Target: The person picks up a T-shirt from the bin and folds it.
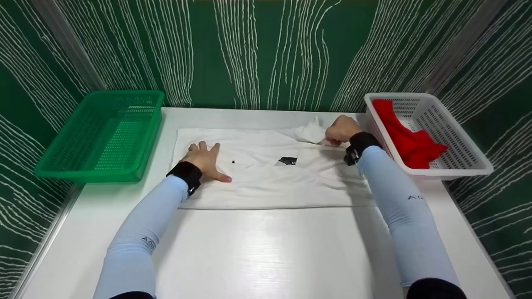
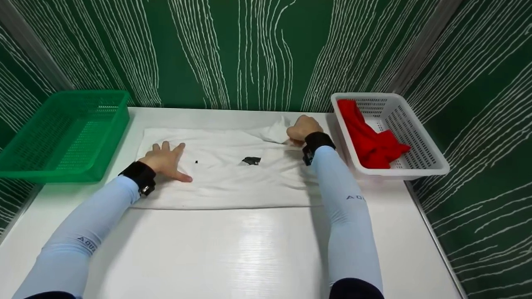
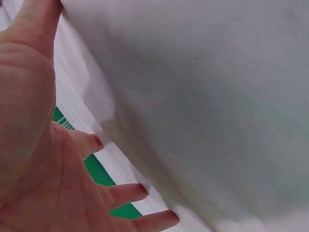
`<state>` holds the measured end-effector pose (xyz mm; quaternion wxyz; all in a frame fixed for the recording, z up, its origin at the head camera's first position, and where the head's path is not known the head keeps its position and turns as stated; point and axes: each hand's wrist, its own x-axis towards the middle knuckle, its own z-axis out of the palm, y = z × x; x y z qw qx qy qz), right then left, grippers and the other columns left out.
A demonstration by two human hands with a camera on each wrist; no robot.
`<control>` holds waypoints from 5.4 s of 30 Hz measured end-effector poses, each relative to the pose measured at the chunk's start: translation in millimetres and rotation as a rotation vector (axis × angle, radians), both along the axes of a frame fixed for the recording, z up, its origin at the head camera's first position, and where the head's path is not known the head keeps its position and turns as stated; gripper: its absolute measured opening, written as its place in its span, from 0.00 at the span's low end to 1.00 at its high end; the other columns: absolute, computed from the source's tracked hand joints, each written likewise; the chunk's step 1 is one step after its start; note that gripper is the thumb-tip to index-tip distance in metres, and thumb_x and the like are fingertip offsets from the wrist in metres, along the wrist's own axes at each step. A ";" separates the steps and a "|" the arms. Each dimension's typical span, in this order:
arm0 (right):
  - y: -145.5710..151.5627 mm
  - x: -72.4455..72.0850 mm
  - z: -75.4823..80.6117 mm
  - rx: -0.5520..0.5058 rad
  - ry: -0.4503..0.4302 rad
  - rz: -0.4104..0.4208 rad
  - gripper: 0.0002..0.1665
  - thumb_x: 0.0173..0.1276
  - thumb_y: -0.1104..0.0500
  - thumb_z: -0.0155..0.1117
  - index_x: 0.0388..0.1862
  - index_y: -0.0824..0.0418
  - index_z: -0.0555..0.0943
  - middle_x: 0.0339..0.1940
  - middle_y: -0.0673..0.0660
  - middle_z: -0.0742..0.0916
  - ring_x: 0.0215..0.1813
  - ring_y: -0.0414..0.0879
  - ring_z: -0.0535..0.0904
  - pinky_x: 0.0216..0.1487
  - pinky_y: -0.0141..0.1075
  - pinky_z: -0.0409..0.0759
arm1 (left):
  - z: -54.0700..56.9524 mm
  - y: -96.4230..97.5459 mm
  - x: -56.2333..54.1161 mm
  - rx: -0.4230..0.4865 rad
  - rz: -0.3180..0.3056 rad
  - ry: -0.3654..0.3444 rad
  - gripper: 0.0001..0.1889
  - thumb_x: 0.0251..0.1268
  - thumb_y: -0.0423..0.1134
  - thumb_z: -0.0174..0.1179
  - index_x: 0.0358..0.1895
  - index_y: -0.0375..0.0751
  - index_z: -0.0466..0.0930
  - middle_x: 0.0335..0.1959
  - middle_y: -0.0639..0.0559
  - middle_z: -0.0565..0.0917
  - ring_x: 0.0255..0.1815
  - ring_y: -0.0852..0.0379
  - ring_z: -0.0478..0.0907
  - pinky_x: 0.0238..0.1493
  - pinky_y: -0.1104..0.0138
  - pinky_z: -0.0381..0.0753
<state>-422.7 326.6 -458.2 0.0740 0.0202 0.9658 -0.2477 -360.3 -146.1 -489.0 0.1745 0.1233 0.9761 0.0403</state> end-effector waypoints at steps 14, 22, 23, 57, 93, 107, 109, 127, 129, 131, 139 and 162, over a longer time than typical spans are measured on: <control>-26.6 -15.8 -27.0 -0.006 0.180 0.104 0.34 0.86 0.55 0.57 0.85 0.68 0.72 0.77 0.73 0.83 0.82 0.74 0.73 0.85 0.66 0.70 | 1.8 3.3 0.5 0.009 0.022 0.019 0.75 0.52 0.80 0.78 0.94 0.44 0.48 0.81 0.22 0.63 0.79 0.21 0.64 0.65 0.28 0.85; -36.8 -15.0 -20.4 0.083 0.317 0.070 0.23 0.75 0.60 0.64 0.62 0.69 0.91 0.61 0.70 0.93 0.66 0.71 0.88 0.72 0.65 0.82 | 1.0 6.5 -0.1 0.017 0.055 -0.021 0.75 0.52 0.79 0.78 0.95 0.48 0.45 0.85 0.22 0.58 0.85 0.19 0.57 0.65 0.19 0.79; -35.0 -13.7 -19.9 0.091 0.386 0.107 0.20 0.75 0.61 0.64 0.59 0.69 0.92 0.58 0.69 0.95 0.62 0.71 0.90 0.69 0.64 0.84 | 0.8 7.0 -0.3 0.015 0.060 -0.030 0.75 0.53 0.79 0.78 0.95 0.49 0.44 0.85 0.22 0.57 0.86 0.19 0.56 0.66 0.19 0.78; 28.6 48.2 -20.7 0.211 -0.159 0.004 0.20 0.66 0.42 0.71 0.28 0.58 0.84 0.28 0.55 0.88 0.32 0.52 0.82 0.31 0.41 0.80 | -45.0 -93.9 -129.4 0.428 0.386 0.084 0.41 0.87 0.48 0.55 0.93 0.40 0.51 0.88 0.28 0.66 0.88 0.27 0.64 0.89 0.38 0.66; 21.5 54.6 -27.9 -0.387 -0.054 0.039 0.21 0.85 0.59 0.63 0.67 0.71 0.86 0.69 0.68 0.88 0.55 0.39 0.76 0.53 0.28 0.72 | 19.2 -86.1 -79.9 0.914 0.755 0.060 0.36 0.72 0.29 0.62 0.84 0.40 0.73 0.86 0.36 0.71 0.83 0.41 0.69 0.85 0.51 0.72; 31.0 69.5 32.9 -0.835 0.062 -0.168 0.17 0.80 0.56 0.72 0.63 0.57 0.91 0.49 0.42 0.93 0.51 0.40 0.85 0.51 0.35 0.90 | 48.0 -79.8 -52.3 0.465 0.205 0.525 0.17 0.72 0.22 0.53 0.51 0.29 0.93 0.57 0.28 0.83 0.61 0.30 0.78 0.67 0.40 0.78; 37.5 78.0 41.0 -0.801 0.036 -0.137 0.16 0.80 0.55 0.73 0.63 0.54 0.92 0.51 0.40 0.93 0.52 0.39 0.85 0.50 0.38 0.90 | 52.2 -78.8 -47.8 0.406 0.158 0.534 0.16 0.74 0.22 0.55 0.51 0.29 0.93 0.56 0.31 0.79 0.60 0.32 0.76 0.66 0.40 0.77; 80.3 129.1 32.9 -0.141 -0.428 0.222 0.36 0.75 0.57 0.76 0.76 0.71 0.79 0.22 0.49 0.86 0.20 0.40 0.81 0.25 0.32 0.84 | 17.5 -90.2 36.1 -0.285 -0.365 0.583 0.04 0.64 0.32 0.72 0.33 0.33 0.90 0.33 0.37 0.86 0.39 0.39 0.83 0.36 0.48 0.89; 73.3 128.9 28.4 -0.031 -0.429 0.217 0.35 0.71 0.56 0.78 0.72 0.73 0.82 0.20 0.49 0.85 0.20 0.40 0.81 0.25 0.33 0.83 | 15.9 -84.6 43.1 -0.320 -0.324 0.498 0.07 0.63 0.34 0.73 0.34 0.32 0.90 0.32 0.36 0.87 0.39 0.39 0.83 0.39 0.46 0.89; 64.9 128.8 24.8 0.074 -0.381 0.230 0.31 0.69 0.55 0.79 0.65 0.71 0.86 0.21 0.51 0.87 0.21 0.41 0.81 0.26 0.34 0.82 | 16.7 -78.2 47.5 -0.281 -0.286 0.421 0.07 0.61 0.34 0.72 0.33 0.32 0.88 0.31 0.36 0.87 0.38 0.39 0.83 0.41 0.43 0.89; -7.5 146.8 5.1 0.213 0.109 0.508 0.11 0.69 0.52 0.77 0.27 0.55 0.92 0.26 0.51 0.92 0.33 0.50 0.86 0.38 0.47 0.83 | 21.1 -53.8 47.6 0.165 -0.235 0.056 0.04 0.59 0.39 0.68 0.34 0.44 0.88 0.35 0.49 0.88 0.40 0.49 0.80 0.44 0.55 0.82; -44.7 146.1 -8.6 0.113 0.083 0.515 0.16 0.80 0.50 0.66 0.35 0.59 0.89 0.28 0.52 0.89 0.32 0.46 0.82 0.37 0.42 0.79 | 13.7 -54.2 41.9 0.183 -0.233 0.039 0.13 0.71 0.44 0.66 0.27 0.45 0.85 0.24 0.54 0.80 0.32 0.52 0.76 0.36 0.62 0.72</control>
